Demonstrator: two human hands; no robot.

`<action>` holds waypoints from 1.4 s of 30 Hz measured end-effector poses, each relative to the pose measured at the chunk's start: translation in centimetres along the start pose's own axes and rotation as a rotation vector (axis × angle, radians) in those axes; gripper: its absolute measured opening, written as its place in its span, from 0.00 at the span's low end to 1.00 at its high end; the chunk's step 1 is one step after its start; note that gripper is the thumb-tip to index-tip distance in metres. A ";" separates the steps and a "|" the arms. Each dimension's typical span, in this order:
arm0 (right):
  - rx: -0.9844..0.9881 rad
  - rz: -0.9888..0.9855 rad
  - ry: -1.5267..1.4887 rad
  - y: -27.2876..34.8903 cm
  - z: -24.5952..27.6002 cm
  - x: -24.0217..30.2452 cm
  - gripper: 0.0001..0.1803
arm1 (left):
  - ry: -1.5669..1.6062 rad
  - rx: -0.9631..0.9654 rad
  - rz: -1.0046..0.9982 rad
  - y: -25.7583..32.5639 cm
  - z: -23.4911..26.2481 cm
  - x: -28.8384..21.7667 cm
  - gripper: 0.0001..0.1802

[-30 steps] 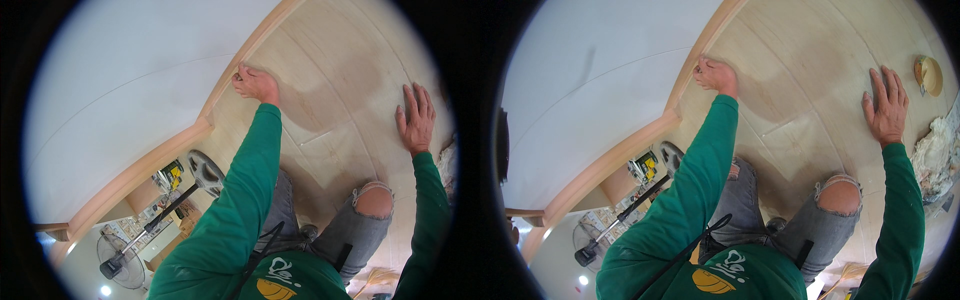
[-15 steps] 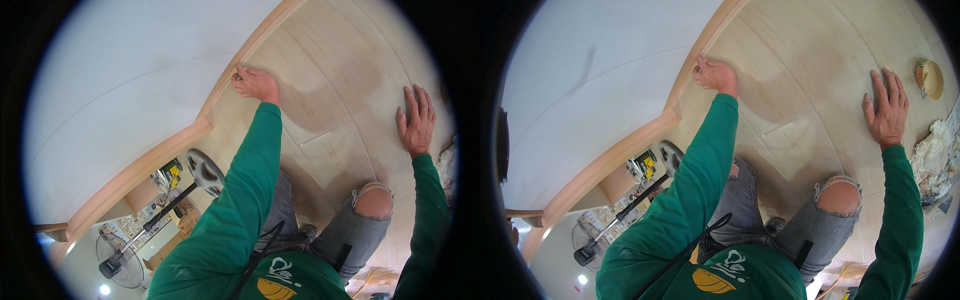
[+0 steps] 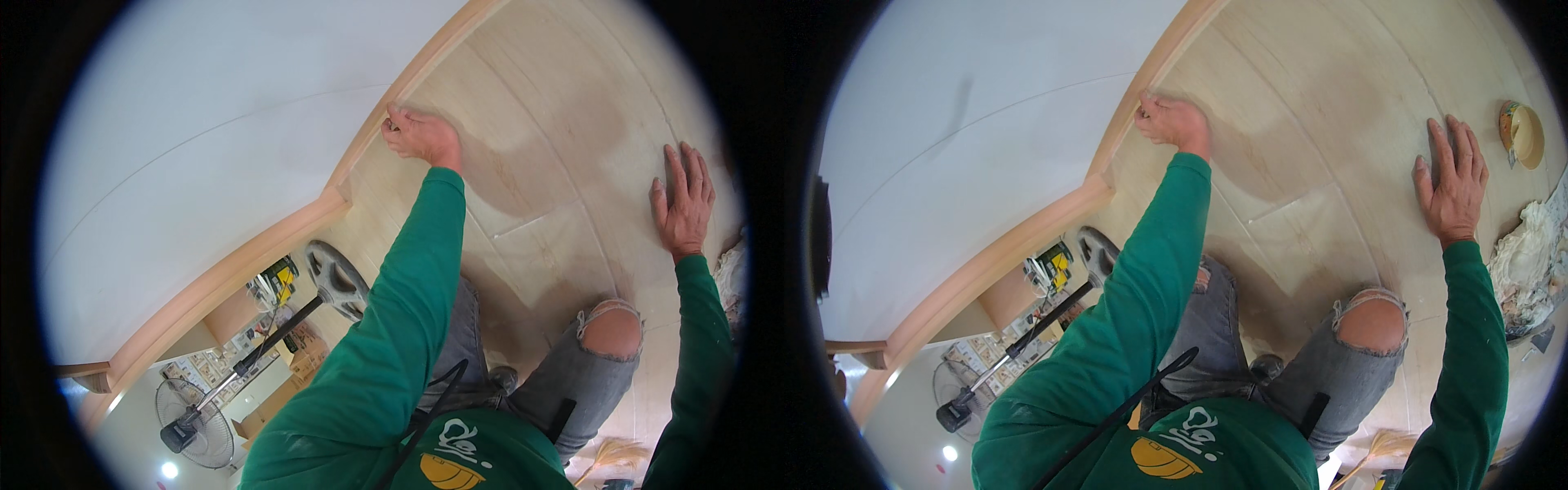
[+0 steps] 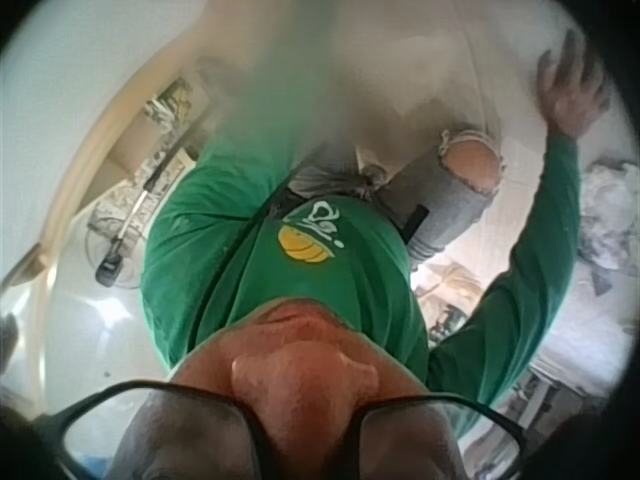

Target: The person kneels on the floor and uses a putty knife to apply and smooth a bead of white caulk along the seam where a wooden trim meets a white wall. They repeatedly scoop material from a newspaper on the floor and work the tool along the joint to create a smooth finish.

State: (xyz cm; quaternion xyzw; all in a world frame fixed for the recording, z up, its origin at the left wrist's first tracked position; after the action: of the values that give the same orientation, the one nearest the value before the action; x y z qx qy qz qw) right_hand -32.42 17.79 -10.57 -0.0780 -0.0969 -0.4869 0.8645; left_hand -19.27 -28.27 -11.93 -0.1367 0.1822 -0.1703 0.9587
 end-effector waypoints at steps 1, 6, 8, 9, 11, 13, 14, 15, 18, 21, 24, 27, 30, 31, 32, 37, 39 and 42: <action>-0.005 0.003 -0.004 0.0 0.0 0.0 0.33 | -0.013 0.003 0.008 0.0 0.0 0.0 0.21; -0.003 0.006 0.001 0.0 0.0 -0.1 0.33 | -0.063 0.025 -0.007 0.0 0.2 -0.6 0.22; -0.008 0.008 -0.003 0.0 0.1 -0.1 0.32 | -0.070 0.031 0.006 0.1 0.3 -0.7 0.21; -0.007 0.007 -0.003 -0.1 0.1 -0.1 0.32 | -0.074 0.034 0.013 0.0 0.1 -0.5 0.21; -0.005 0.006 -0.004 -0.2 0.2 0.0 0.32 | 0.047 -0.008 -0.005 -0.1 0.2 -0.1 0.20; -0.005 0.007 -0.014 -0.1 0.1 0.0 0.32 | 0.145 -0.037 0.049 -0.3 0.5 0.3 0.19; -0.005 0.007 -0.020 -0.2 0.0 0.1 0.32 | 0.183 -0.045 0.111 -0.4 0.6 0.6 0.19; 0.003 0.001 -0.015 -0.1 0.1 -0.1 0.32 | 0.221 -0.048 0.178 -0.2 0.5 1.0 0.19; 0.017 -0.009 -0.014 -0.1 0.3 -0.2 0.32 | 0.304 0.003 0.192 -1.4 0.5 1.2 0.18; 0.008 -0.007 -0.033 -0.2 0.3 0.0 0.32 | 0.432 -0.046 0.191 -2.6 0.0 1.8 0.18; 0.018 -0.014 -0.038 -0.1 0.3 0.0 0.32 | 0.374 -0.071 0.223 -2.6 0.0 1.3 0.17; 0.025 -0.025 -0.060 -0.3 0.5 0.1 0.32 | 0.361 -0.059 0.228 -2.8 0.2 1.0 0.16; 0.025 -0.026 -0.073 -0.4 0.6 0.1 0.32 | 0.396 -0.100 0.169 -2.9 0.2 0.8 0.15; 0.030 -0.026 -0.072 -0.4 0.6 0.0 0.32 | 0.420 -0.106 0.165 -3.0 0.1 0.8 0.15; 0.036 -0.026 -0.070 -0.4 0.6 0.0 0.32 | 0.444 -0.111 0.160 -3.0 0.0 0.9 0.15; 0.026 -0.021 -0.072 -0.3 0.8 -0.1 0.32 | 0.422 -0.061 0.248 -3.0 -0.5 0.9 0.13; 0.026 -0.020 -0.075 -0.4 0.8 0.0 0.33 | 0.458 -0.076 0.230 -3.3 -0.7 1.3 0.12; 0.022 -0.021 -0.078 -0.4 0.8 0.1 0.33 | 0.459 -0.097 0.179 -3.5 -0.7 1.4 0.11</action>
State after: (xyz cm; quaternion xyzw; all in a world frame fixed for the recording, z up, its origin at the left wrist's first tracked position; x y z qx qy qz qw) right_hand -32.78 17.67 -9.73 -0.0863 -0.1368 -0.4915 0.8557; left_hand -19.28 -32.08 -11.87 -0.1237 0.4145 -0.1023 0.8958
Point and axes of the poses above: each hand's wrist, its own y-axis away from the middle knuckle, its own z-axis out of the back of the hand, x = y × z, the point moved 6 cm from there along -y, towards the middle knuckle, and after that the axes turned 4 degrees about -z, right-handed, at the moved point
